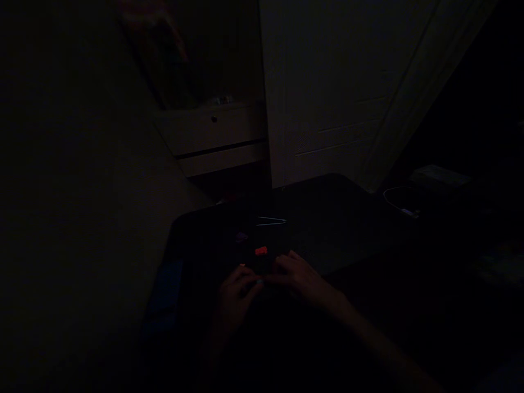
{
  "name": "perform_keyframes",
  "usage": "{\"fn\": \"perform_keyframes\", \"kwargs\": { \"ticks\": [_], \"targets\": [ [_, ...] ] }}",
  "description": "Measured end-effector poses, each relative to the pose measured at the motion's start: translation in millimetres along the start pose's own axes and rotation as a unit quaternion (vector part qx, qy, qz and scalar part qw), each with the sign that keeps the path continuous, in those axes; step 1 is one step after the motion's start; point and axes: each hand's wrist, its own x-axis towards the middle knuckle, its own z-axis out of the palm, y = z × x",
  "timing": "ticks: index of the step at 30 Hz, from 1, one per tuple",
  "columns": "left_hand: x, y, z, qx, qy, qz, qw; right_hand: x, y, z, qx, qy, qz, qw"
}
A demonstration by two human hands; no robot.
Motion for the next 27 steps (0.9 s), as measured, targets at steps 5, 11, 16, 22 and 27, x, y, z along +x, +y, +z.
{"fn": "perform_keyframes", "kwargs": {
  "ticks": [5,11,16,22,27],
  "targets": [
    [0,2,0.4,0.009,-0.003,-0.002,1.0,2,-1,-1,-0.002,0.011,-0.005,1.0],
    [-2,0,1.4,0.012,0.001,-0.005,1.0,-4,2,1,-0.002,0.017,0.008,1.0],
    [-1,0,0.3,0.002,-0.004,-0.005,1.0,-10,8,4,0.036,0.045,0.026,0.998],
    [-1,-1,2.5,0.001,0.002,-0.007,1.0,-9,6,6,0.082,0.067,0.041,0.994],
    [-1,1,1.3,0.014,0.004,-0.008,1.0,-7,2,5,0.064,0.039,0.058,0.995]
  ]
}}
